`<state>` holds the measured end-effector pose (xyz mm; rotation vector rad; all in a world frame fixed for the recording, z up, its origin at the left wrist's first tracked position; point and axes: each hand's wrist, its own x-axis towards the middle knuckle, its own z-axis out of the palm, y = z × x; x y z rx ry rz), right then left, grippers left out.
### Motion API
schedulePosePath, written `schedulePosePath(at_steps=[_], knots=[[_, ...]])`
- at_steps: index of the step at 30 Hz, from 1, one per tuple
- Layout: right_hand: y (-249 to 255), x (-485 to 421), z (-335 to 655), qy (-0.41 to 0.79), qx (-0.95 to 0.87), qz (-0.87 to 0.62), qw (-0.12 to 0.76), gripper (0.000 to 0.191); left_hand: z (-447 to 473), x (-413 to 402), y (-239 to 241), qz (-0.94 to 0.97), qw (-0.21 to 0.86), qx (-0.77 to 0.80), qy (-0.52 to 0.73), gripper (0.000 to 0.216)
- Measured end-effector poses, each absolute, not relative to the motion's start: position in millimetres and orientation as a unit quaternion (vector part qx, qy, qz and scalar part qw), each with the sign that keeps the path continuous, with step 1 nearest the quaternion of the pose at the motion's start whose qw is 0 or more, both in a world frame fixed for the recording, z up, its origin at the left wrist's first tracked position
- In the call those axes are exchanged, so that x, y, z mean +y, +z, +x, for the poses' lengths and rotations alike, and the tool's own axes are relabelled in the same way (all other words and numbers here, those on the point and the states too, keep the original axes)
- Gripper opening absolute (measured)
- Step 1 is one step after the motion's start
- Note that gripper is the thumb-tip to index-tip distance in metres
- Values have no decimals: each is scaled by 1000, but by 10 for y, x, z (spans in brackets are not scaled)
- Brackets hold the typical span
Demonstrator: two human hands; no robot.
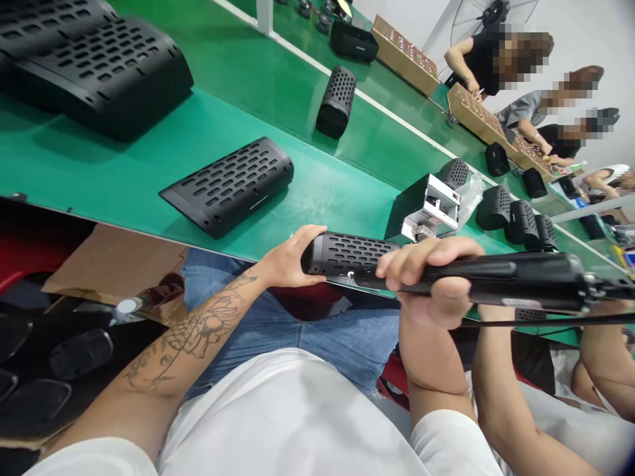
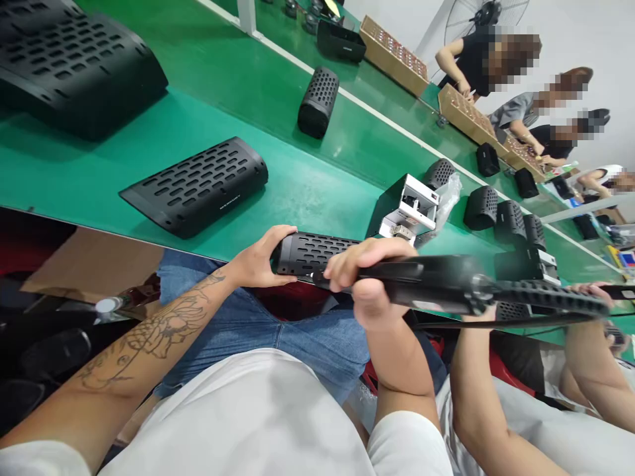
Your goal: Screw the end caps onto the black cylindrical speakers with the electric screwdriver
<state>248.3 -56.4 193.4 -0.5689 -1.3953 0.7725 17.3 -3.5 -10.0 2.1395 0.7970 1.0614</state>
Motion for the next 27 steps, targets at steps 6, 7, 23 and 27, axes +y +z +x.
schedulePosePath(at_steps=[6, 7, 23, 27], knots=[[1681, -384, 2186, 382, -647, -254, 609, 39, 193, -35, -132, 804, 305, 292, 419, 118], [1636, -366, 2187, 391, -646, -261, 601, 37, 195, -36, -128, 802, 307, 294, 420, 118], [1443, -315, 2222, 497, -638, -262, 527, 47, 216, -20, -99, 796, 325, 302, 412, 115], [1343, -304, 2207, 509, -655, -275, 487, 53, 221, 1, -78, 794, 329, 327, 394, 126]])
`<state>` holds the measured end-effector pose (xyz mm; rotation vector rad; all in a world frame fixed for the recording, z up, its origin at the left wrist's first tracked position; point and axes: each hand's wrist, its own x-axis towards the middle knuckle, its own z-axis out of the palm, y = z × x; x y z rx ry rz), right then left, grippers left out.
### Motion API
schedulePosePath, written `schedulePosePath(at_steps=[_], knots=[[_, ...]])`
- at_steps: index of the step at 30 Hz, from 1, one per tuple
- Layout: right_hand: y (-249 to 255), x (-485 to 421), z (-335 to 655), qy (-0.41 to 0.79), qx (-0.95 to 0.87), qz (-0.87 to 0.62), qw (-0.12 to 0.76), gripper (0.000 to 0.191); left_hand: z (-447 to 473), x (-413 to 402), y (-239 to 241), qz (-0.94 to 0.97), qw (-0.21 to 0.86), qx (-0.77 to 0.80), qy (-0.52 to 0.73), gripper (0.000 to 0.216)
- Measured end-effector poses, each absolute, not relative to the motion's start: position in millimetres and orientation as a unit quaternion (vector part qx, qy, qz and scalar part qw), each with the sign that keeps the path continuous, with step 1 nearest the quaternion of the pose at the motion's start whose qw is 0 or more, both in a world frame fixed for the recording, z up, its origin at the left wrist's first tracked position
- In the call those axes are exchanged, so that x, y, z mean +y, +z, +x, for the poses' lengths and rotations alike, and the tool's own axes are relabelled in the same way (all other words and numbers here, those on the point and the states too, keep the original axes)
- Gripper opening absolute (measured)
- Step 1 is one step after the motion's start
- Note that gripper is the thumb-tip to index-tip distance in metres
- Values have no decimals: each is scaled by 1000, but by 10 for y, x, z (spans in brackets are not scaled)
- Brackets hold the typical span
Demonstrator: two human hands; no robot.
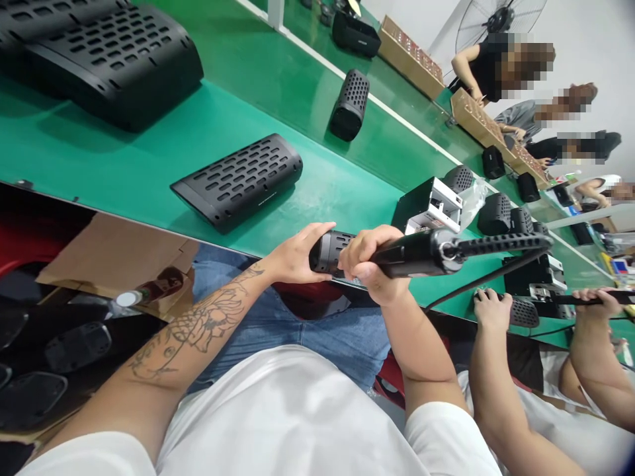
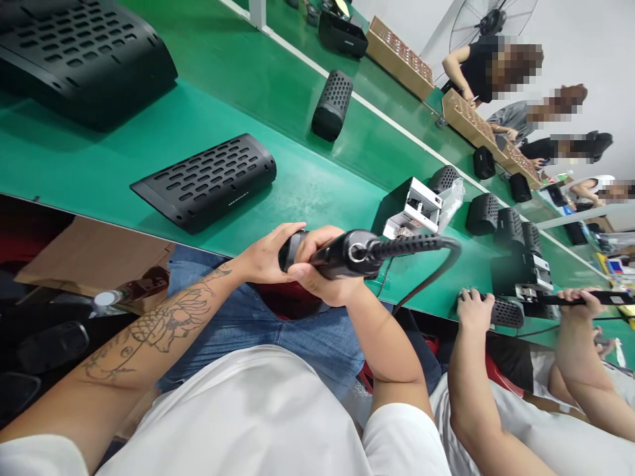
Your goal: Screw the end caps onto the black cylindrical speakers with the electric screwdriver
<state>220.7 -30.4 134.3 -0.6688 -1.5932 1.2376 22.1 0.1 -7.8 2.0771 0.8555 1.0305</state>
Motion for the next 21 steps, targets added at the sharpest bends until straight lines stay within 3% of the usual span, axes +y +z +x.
schedulePosePath(at_steps=[3, 5, 9, 12, 16, 21], knots=[[1384, -335, 2203, 504, -662, -280, 479, 51, 217, -1, -54, 791, 326, 337, 393, 123], [1526, -357, 2296, 472, -664, -257, 520, 49, 187, -24, -45, 786, 316, 349, 401, 114], [1947, -291, 2880, 305, -617, -245, 683, 38, 91, -38, -57, 746, 285, 422, 428, 107], [2061, -56, 3518, 158, -549, -346, 745, 35, 178, 163, -33, 688, 272, 491, 461, 104], [1806, 343, 4112, 93, -515, -451, 723, 50, 794, 899, 115, 614, 267, 533, 518, 107], [1497, 464, 4246, 145, -505, -499, 689, 52, 2040, 2083, 365, 516, 303, 568, 565, 107]])
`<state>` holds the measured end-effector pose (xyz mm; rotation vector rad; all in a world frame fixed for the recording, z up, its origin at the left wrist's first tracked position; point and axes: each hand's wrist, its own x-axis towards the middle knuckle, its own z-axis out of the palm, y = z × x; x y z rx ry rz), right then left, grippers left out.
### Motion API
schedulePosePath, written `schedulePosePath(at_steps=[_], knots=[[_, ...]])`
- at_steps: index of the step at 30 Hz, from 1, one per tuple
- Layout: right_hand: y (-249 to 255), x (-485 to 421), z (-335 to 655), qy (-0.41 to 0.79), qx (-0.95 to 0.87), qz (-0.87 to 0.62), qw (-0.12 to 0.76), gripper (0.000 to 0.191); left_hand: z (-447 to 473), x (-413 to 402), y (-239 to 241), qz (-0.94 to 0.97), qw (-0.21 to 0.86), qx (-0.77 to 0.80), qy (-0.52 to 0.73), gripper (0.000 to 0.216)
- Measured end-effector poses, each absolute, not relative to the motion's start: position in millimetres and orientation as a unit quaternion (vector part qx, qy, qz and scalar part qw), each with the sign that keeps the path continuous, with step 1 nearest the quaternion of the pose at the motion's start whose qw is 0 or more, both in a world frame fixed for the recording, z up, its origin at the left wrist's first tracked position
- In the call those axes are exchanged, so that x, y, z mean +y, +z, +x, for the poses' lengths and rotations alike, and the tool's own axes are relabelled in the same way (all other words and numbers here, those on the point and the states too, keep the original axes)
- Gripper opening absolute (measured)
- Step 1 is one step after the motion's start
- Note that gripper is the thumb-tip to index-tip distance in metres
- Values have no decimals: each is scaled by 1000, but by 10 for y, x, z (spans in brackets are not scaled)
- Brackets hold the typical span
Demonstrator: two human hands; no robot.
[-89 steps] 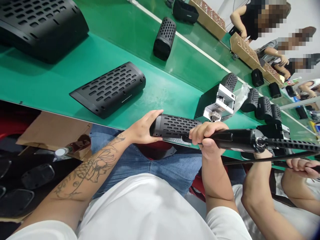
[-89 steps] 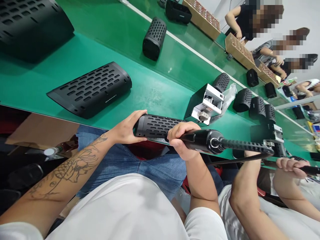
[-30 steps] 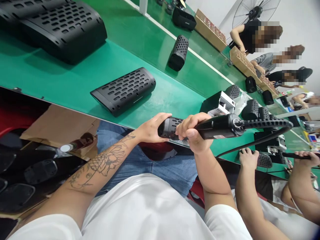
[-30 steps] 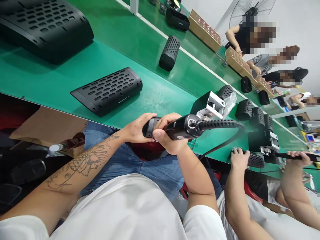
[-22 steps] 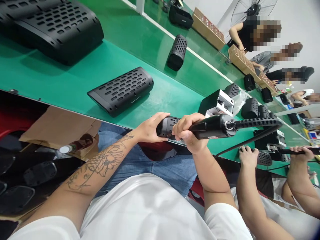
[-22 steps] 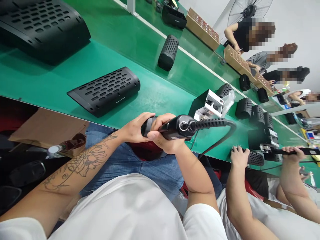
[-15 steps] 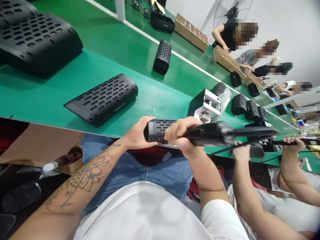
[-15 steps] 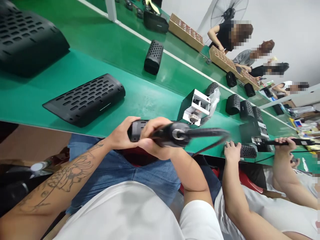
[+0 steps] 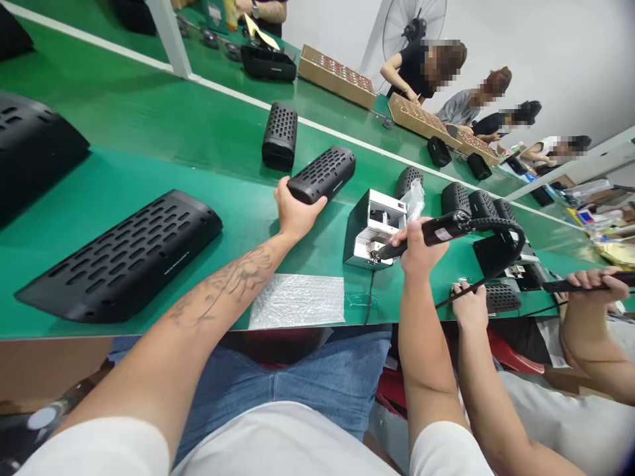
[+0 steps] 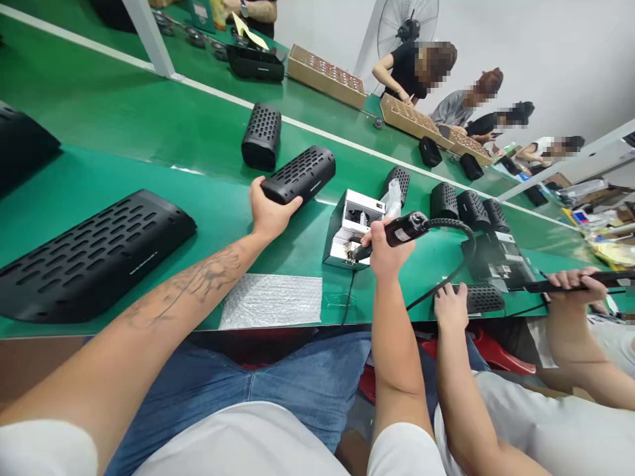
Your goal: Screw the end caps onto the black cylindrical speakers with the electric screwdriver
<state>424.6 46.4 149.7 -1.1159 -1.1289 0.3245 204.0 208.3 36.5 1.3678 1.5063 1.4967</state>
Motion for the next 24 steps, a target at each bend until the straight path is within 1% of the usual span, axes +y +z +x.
schedulePosePath(at_steps=[2, 5, 8, 10, 13, 15, 16, 17, 20, 21, 22, 24], knots=[[1465, 418, 4234, 169, -497, -511, 680, 50, 2490, 2458, 434, 495, 318, 575, 569, 107], [1459, 361, 4221, 174, -493, -518, 677, 50, 3025, 2856, 482, 475, 340, 580, 568, 108], [1457, 340, 4217, 160, -490, -498, 697, 46, 3369, 3054, 464, 480, 351, 600, 535, 111], [1457, 313, 4223, 156, -487, -471, 718, 41, 3453, 3104, 425, 517, 342, 603, 502, 112], [1471, 213, 4243, 169, -491, -435, 735, 35, 3294, 3193, 361, 590, 300, 572, 484, 102], [1490, 119, 4250, 187, -495, -420, 737, 33, 3011, 3342, 339, 612, 265, 554, 498, 94], [1502, 73, 4247, 194, -498, -414, 737, 32, 2840, 3447, 336, 611, 251, 552, 509, 94], [1516, 30, 4237, 199, -501, -409, 736, 32, 2666, 3566, 338, 600, 245, 557, 520, 96], [1562, -72, 4176, 198, -507, -409, 732, 31, 2237, 3905, 359, 517, 255, 599, 555, 126], [1577, -98, 4152, 196, -507, -411, 732, 32, 2149, 3983, 378, 496, 258, 607, 564, 129], [1592, -123, 4130, 193, -506, -413, 732, 32, 2090, 4035, 409, 487, 263, 607, 570, 126], [1621, -174, 4098, 187, -503, -418, 733, 33, 2040, 4058, 521, 524, 285, 570, 564, 107]])
